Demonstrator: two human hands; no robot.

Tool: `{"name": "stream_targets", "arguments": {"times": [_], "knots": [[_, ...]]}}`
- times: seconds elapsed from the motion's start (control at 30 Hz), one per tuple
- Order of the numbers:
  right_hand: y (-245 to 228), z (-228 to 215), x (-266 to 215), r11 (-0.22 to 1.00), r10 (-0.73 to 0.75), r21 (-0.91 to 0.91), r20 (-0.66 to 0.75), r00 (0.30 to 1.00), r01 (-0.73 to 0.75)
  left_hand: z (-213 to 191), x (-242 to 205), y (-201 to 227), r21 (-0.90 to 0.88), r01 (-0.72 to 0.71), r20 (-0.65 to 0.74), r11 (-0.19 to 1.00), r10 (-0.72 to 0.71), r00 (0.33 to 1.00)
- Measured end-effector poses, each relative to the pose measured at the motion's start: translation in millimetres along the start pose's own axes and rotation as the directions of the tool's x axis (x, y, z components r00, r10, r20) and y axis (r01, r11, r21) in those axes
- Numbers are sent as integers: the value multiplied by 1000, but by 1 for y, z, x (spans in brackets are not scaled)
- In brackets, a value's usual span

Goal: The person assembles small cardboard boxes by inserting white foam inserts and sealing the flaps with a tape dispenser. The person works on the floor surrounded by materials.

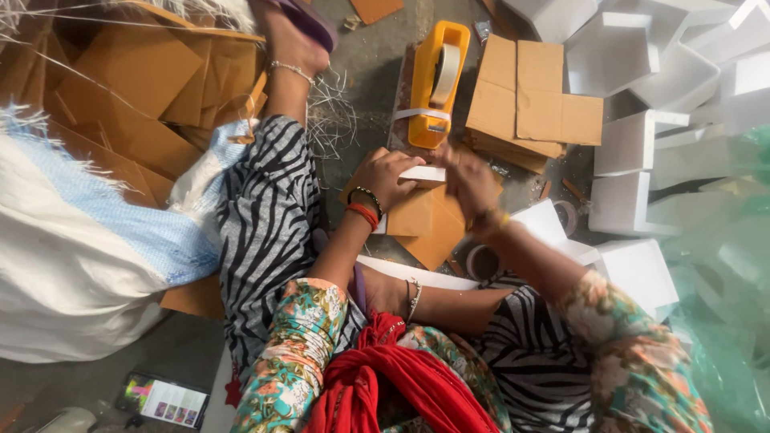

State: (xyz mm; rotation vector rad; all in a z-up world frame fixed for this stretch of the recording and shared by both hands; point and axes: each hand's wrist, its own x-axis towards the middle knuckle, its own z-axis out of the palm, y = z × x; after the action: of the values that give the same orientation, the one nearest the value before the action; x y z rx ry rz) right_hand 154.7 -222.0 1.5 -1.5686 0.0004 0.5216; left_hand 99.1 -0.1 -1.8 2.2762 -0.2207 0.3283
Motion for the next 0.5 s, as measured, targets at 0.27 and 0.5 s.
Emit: {"name": "stream_targets", "arguments": {"times": [0.27,0.5], "knots": [[79,-22,24,725,137,-683,23,990,-84,6,4,-3,3,39,58,999,-39,998],[37,-23,44,296,-522,-686,467,714,664,10,1,-5,82,20,50,996,-24,998]]}}
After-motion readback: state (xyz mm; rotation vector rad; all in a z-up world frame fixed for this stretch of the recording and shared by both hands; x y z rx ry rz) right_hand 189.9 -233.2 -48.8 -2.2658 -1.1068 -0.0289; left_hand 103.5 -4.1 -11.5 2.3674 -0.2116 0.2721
